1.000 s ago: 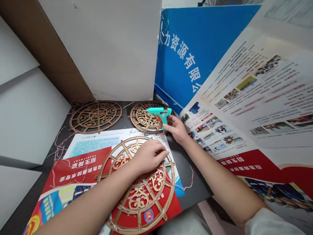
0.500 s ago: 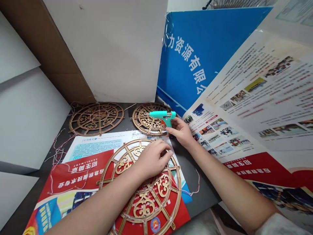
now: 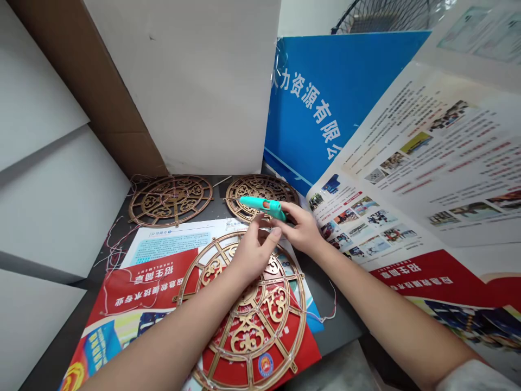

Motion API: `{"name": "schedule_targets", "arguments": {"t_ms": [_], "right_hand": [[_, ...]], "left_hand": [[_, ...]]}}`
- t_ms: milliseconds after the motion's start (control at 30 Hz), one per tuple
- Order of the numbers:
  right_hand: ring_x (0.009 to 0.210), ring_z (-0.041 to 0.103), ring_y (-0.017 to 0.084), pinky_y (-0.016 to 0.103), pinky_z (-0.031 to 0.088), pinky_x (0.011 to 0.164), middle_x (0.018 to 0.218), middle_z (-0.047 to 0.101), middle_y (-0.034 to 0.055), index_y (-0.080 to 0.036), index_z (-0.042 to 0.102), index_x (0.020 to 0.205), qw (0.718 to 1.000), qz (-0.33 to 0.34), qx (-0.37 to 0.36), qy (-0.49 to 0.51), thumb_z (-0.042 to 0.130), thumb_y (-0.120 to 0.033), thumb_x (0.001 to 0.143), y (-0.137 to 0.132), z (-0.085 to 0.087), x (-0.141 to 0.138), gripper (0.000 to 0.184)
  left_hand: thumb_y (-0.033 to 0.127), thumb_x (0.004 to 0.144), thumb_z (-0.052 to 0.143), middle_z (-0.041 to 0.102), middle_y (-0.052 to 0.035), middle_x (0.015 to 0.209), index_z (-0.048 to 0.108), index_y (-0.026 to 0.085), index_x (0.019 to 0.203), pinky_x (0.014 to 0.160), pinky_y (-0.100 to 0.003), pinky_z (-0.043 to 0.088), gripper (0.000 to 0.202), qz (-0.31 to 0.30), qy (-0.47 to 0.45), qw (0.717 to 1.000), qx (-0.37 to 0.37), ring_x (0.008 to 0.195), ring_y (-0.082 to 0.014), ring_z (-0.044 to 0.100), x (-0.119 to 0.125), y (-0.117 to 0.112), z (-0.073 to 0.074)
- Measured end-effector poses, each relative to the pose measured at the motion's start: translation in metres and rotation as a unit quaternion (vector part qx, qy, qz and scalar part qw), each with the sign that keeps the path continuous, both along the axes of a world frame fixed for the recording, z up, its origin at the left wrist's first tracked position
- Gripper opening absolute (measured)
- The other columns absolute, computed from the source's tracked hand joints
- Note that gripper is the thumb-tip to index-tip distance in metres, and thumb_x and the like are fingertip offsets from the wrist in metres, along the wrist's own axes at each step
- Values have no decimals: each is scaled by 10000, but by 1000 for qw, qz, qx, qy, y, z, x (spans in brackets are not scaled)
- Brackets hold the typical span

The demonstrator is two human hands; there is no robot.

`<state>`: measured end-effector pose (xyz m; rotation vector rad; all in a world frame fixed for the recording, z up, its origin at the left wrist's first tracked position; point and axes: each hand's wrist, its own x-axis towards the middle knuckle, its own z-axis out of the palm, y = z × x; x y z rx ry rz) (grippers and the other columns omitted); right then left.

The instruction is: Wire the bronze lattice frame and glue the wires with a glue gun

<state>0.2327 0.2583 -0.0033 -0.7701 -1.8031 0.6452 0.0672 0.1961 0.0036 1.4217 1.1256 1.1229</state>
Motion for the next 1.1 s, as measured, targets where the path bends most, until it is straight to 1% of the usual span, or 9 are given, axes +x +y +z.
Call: {"name": "schedule_targets", "arguments": {"t_ms": [100,267,400,467,567,700,833,1000,1100], "right_hand": [[1209,645,229,440,539,1067,1296,682,64,-312,625,1349,991,-17,109,-72,602,-252,966,-17,7,-12,388],[1197,639,202,389,548,1047,1266,671,79,-290,625,1330,986,-40,130,-94,540,-167,961,-34,14,-31,397],[1192,651,221,395,555,1011,1333,663,71,-270,565,1383,978,13,114,-172,680,-254,890,-28,32,-9,506],[1275,595,276,462,482,1107,1347,648,85,-259,663,1256,963,14,141,-229,747,-382,859,-20,40,14,424],[1062,671,238,406,531,926,1179,718,78,-236,693,1173,971,-85,0,-222,576,-421,987,-13,43,45,287],[947,671,227,367,479,835,1036,749,48,-227,722,1002,919,-150,-76,-356,553,-343,984,-18,40,64,205],[821,649,213,336,414,690,936,752,41,-245,714,989,875,-215,-148,-409,607,-374,945,-31,50,67,173],[803,658,260,343,378,640,890,747,83,-245,718,889,793,-215,-187,-539,661,-484,892,-21,57,58,245],[665,621,226,331,383,623,745,707,88,-215,678,705,772,-161,-215,-576,745,-426,834,-8,53,49,257]], "left_hand": [[706,890,577,639,-74,1159,491,183,1338,824,-187,525,694,1,-21,999,25,951,-81,629,-1,2,1],[755,868,566,615,-82,1259,534,169,1242,941,-210,531,696,85,-36,996,10,1116,-115,617,-4,3,2],[699,877,604,653,-68,1136,530,166,1198,886,-212,550,627,60,-91,994,8,1010,-103,641,-3,2,2],[669,874,631,656,-59,1123,524,164,1151,883,-199,549,586,64,-100,993,24,982,-82,635,-1,1,2],[645,858,662,662,-55,1119,518,163,1111,863,-188,548,563,59,-110,992,1,976,-79,639,1,-1,1],[631,819,697,656,-44,1068,498,172,1114,841,-204,547,581,61,-119,991,-18,942,-86,636,2,-3,1],[525,836,684,645,-40,1020,510,150,1082,900,-209,507,481,64,-66,996,4,947,-76,619,0,-3,2],[479,832,672,617,-27,952,495,145,1083,839,-199,479,454,35,-13,999,13,870,-62,575,-1,-3,4],[461,832,671,615,-31,954,512,139,1084,829,-199,469,439,29,14,999,7,864,-63,565,-2,-4,5]]}}
